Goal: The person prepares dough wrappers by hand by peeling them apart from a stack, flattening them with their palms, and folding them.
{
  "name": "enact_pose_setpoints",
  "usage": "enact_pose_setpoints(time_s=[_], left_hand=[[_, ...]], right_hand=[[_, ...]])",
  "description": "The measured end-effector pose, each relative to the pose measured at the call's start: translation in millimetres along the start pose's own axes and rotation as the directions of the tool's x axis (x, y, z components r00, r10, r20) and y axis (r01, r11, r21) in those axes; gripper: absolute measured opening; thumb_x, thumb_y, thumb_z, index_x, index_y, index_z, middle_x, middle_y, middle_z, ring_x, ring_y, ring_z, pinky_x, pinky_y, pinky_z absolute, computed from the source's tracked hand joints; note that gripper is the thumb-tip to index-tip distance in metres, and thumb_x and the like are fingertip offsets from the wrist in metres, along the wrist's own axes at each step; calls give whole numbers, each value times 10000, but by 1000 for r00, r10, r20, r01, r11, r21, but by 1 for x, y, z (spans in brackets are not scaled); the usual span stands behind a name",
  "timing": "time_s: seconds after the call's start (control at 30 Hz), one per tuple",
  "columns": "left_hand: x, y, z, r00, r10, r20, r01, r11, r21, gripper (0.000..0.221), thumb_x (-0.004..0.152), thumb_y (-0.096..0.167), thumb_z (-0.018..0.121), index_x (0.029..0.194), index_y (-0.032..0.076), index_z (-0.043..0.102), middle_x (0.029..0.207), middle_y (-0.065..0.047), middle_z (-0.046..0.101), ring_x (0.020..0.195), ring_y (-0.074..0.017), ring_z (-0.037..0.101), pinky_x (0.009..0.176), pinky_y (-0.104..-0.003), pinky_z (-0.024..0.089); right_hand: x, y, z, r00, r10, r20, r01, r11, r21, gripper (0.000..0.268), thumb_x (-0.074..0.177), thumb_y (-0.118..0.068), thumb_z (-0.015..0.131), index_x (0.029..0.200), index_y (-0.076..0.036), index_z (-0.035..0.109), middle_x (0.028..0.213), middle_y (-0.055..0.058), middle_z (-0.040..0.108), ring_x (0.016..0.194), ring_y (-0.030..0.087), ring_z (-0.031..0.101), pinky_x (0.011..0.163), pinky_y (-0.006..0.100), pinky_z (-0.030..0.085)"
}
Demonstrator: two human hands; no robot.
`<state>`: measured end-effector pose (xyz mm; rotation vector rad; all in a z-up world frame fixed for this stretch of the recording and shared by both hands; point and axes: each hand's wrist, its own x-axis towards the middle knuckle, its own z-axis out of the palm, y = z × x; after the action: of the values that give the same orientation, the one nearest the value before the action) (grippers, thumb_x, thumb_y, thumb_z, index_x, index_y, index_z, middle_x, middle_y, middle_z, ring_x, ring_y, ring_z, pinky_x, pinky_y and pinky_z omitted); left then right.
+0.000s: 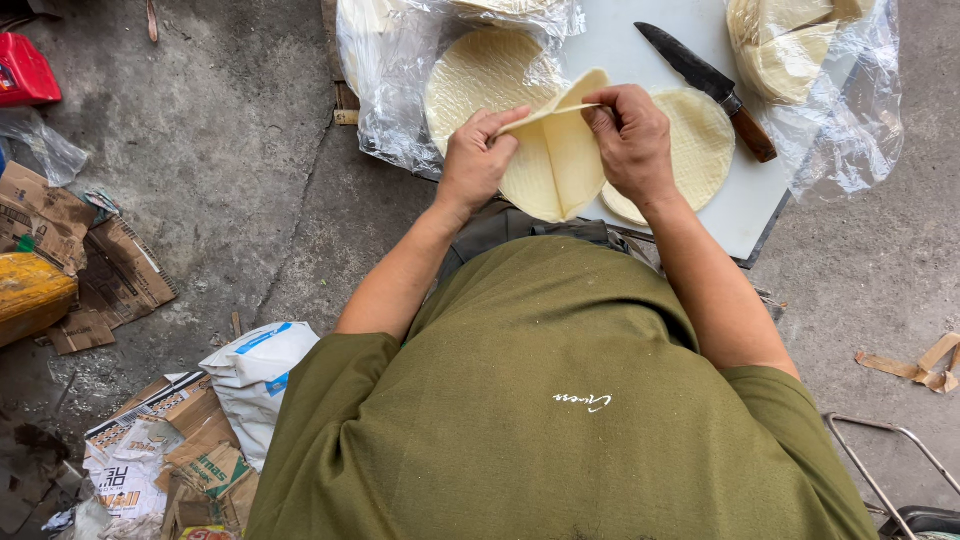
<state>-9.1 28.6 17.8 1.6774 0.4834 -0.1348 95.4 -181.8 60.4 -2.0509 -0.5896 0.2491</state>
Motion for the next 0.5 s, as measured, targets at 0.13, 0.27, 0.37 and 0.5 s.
enact_pose_setpoints(time_s=[0.13,0.27,0.37,0.5], left_hand=[[21,-22,-5,990,134,-49,-132,991,29,323,945,84,628,1246,50,740,1108,-77,682,964,-178,698,882,-318,583],[32,-27,7,963,265,-43,-257,956,138,476,889,129,684,1336,3,581,1220,-183,652,1097,-288,665,927,-417,545],[32,-17,16,985,165,-49,-152,967,203,369,977,243,663,1288,47,631,1121,-189,733,1038,-316,710,875,-438,567],[26,-1,18,999,44,-23,-39,984,173,343,1002,336,599,1263,128,679,942,-136,779,858,-250,778,752,-408,595]], right_hand=[[6,2,6,998,49,50,-49,999,-11,112,1066,-105,700,1068,4,675,953,103,682,806,146,623,729,292,546],[8,6,26,966,145,215,-143,989,-26,160,1081,-159,657,1098,-6,611,956,119,733,850,186,706,743,311,567],[10,6,40,975,44,218,-50,999,21,179,1101,-165,627,1141,-3,565,1000,143,742,917,226,745,776,338,578],[8,2,53,997,-49,53,51,998,-29,294,1067,-211,679,1185,23,546,973,177,715,866,250,719,719,355,569]])
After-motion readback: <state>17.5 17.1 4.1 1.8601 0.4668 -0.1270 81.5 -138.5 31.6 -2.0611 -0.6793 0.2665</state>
